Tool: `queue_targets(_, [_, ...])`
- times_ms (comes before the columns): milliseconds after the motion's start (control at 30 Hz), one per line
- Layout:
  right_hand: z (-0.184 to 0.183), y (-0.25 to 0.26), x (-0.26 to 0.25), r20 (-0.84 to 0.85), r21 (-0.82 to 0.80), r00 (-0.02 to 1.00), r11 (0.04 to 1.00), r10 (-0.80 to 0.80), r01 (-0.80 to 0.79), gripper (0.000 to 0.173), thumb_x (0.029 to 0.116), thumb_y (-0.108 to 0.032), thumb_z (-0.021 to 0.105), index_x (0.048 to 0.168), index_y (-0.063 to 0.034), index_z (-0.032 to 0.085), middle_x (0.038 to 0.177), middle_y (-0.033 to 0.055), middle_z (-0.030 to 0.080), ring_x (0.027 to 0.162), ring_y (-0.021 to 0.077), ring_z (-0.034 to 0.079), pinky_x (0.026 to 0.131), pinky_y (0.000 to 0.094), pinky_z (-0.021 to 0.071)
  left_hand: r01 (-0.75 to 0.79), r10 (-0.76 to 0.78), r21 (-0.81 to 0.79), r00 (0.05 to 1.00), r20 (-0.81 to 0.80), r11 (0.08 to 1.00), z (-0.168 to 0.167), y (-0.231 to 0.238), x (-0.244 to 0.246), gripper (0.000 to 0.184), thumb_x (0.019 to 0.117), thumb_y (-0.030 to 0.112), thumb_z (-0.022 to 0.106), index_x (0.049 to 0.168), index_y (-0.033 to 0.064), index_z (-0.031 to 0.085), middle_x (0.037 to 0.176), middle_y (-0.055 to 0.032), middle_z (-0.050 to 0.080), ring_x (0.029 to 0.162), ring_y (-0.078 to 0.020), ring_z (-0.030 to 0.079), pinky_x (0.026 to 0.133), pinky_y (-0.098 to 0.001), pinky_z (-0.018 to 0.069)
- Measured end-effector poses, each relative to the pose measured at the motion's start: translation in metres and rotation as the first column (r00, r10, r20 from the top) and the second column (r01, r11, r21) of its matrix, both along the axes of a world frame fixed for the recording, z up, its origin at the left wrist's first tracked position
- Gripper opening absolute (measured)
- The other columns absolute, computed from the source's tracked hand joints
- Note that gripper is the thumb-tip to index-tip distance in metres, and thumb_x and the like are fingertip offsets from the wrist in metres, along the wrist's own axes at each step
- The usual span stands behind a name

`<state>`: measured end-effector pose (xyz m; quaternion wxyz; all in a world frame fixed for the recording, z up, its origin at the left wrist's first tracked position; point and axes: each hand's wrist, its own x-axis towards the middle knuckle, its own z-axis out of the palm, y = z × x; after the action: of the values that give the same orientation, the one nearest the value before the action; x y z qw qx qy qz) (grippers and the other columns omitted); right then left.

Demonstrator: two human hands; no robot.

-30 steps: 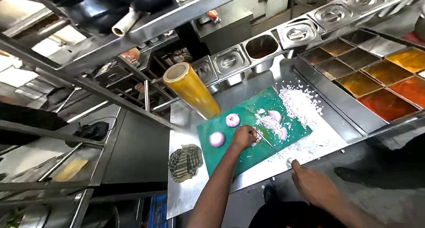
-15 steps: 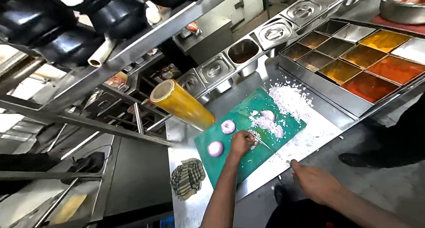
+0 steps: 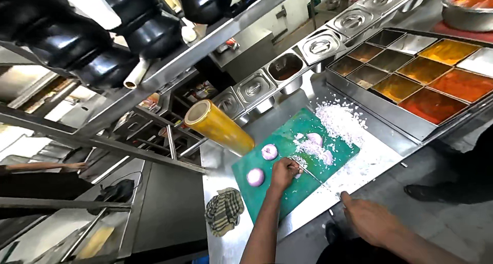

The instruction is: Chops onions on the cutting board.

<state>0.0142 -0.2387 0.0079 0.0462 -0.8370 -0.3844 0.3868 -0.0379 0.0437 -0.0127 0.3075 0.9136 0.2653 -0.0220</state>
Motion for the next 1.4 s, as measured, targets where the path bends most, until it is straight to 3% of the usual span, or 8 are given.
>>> queue_targets(133, [-0.024,-0.007,-0.003,-0.044,-0.014,0.998,0.999,-0.044,0.044,0.043,0.1086,-0.035,0.041,0.141,-0.0074,0.042,0.104,0.0241,0.07,0.101,0.046,0.07,0.083,0.0614,0.0557,0.012,-0.012,-0.006,0.997,0.07,1.0,-0.005,0.002,-0.005,0.018,0.0914,0.026,0.077,0.1,0.0099,0.078,0.105,-0.0049,0.073,0.1,-0.0137,0.07,0.097,-0.034,0.057])
queue_targets(233, [-0.026,-0.009,-0.002,-0.036,-0.021,0.998,0.999,-0.047,0.046,0.043,0.1088,-0.038,0.041,0.139,-0.0071,0.043,0.104,0.0242,0.07,0.101,0.0458,0.07,0.083,0.0613,0.0559,-0.051,0.065,-0.14,0.993,0.099,0.989,-0.002,0.001,-0.016,0.027,0.0849,0.025,0.084,0.106,0.009,0.076,0.114,-0.0069,0.069,0.103,-0.0143,0.069,0.095,-0.0332,0.059])
queue_targets(400, [-0.03,-0.009,0.001,0.015,-0.029,1.0,0.999,-0.012,0.012,0.046,0.1082,-0.038,0.039,0.14,-0.0064,0.043,0.106,0.0246,0.07,0.1,0.0464,0.071,0.081,0.0614,0.056,-0.067,0.071,0.029,0.986,-0.15,0.997,0.019,-0.006,-0.011,0.031,0.0889,0.034,0.081,0.111,0.014,0.074,0.119,-0.0054,0.07,0.1,-0.0193,0.071,0.096,-0.0435,0.0579])
queue_targets(600, [-0.001,0.0,0.007,0.119,-0.008,0.993,1.0,0.014,-0.013,0.038,0.1091,-0.034,0.037,0.134,-0.0066,0.046,0.099,0.0224,0.069,0.096,0.0453,0.071,0.078,0.0586,0.0565,-0.006,0.024,0.076,0.971,-0.238,0.997,0.025,-0.008,0.002,0.021,0.0919,0.027,0.076,0.108,0.0145,0.075,0.114,-0.0059,0.072,0.105,-0.0226,0.07,0.097,-0.0489,0.0558])
queue_targets(800, [-0.016,-0.006,0.01,0.018,-0.086,0.999,0.996,0.029,-0.028,0.044,0.1083,-0.034,0.04,0.143,-0.0062,0.04,0.108,0.0249,0.069,0.102,0.046,0.07,0.083,0.0612,0.0557,-0.019,0.032,0.062,0.978,-0.206,0.998,0.022,-0.008,0.003,0.018,0.091,0.025,0.077,0.105,0.015,0.076,0.111,-0.0054,0.073,0.105,-0.0226,0.07,0.096,-0.0494,0.0556])
queue_targets(933, [0.01,0.003,0.012,0.066,-0.091,0.996,0.994,0.064,-0.058,0.041,0.1081,-0.035,0.041,0.138,-0.0076,0.043,0.102,0.0224,0.069,0.098,0.0446,0.071,0.079,0.0593,0.0565,-0.008,0.02,0.065,0.982,-0.188,0.998,0.019,-0.012,0.002,0.014,0.0919,0.025,0.076,0.102,0.0147,0.077,0.109,-0.0064,0.074,0.104,-0.0245,0.07,0.094,-0.0518,0.0554])
queue_targets(1033, [-0.015,-0.004,0.007,0.062,-0.115,0.997,0.993,0.041,-0.034,0.047,0.1082,-0.036,0.041,0.146,-0.0071,0.04,0.109,0.0238,0.07,0.101,0.0454,0.071,0.083,0.061,0.0563,-0.003,0.015,0.079,0.987,-0.16,0.997,0.02,-0.012,0.002,0.012,0.0928,0.024,0.074,0.101,0.0154,0.077,0.107,-0.0062,0.075,0.103,-0.0251,0.071,0.092,-0.0532,0.056])
queue_targets(1400, [0.004,0.002,0.007,0.136,-0.096,0.989,0.994,0.064,-0.051,0.046,0.1066,-0.04,0.046,0.138,-0.0068,0.047,0.094,0.0183,0.071,0.09,0.0397,0.073,0.077,0.0562,0.0578,0.048,-0.046,0.021,0.995,-0.088,0.999,0.017,-0.012,0.001,0.019,0.0993,0.021,0.064,0.109,0.0102,0.076,0.116,-0.0115,0.072,0.114,-0.0296,0.067,0.099,-0.0547,0.0519])
